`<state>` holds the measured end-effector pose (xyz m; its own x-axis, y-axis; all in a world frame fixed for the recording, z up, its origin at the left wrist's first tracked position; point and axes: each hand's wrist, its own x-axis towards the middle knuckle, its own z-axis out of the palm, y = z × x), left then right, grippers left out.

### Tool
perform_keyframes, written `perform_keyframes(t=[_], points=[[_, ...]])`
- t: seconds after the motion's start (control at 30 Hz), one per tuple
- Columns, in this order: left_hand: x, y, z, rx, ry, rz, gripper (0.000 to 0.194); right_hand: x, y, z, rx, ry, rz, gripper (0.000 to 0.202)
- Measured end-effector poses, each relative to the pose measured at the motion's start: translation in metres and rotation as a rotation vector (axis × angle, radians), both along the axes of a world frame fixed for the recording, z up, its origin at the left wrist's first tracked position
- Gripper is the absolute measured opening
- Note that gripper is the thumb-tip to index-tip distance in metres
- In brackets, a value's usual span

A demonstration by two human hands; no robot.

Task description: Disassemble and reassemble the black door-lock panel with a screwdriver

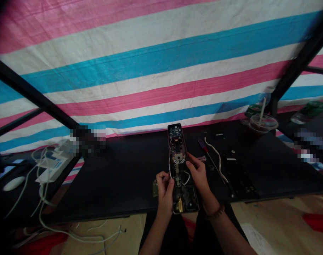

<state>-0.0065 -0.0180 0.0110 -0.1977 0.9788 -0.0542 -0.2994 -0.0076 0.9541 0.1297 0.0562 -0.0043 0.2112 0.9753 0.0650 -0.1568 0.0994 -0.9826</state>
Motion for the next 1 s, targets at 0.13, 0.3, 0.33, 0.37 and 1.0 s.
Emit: perform_keyframes(t=[0.13,0.3,0.33,0.37,1.0], points=[[-0.001,0.0,-0.001,0.0,0.0,-0.017,0.041,-0.001,0.001,0.0,-0.019,-0.001,-0.012,0.05],[-0.001,0.004,0.003,-0.03,-0.022,-0.04,0.039,-0.001,0.003,-0.004,-0.022,0.005,-0.009,0.05],[-0.001,0.005,0.004,-0.039,-0.04,-0.048,0.039,-0.001,0.003,-0.005,-0.026,0.011,-0.004,0.05],[-0.002,0.007,0.004,-0.047,-0.064,-0.055,0.041,-0.002,0.004,-0.006,-0.029,0.016,0.001,0.049],[-0.003,0.021,-0.001,-0.022,0.209,-0.068,0.058,-0.01,0.002,0.027,0.301,-0.53,-0.254,0.031]])
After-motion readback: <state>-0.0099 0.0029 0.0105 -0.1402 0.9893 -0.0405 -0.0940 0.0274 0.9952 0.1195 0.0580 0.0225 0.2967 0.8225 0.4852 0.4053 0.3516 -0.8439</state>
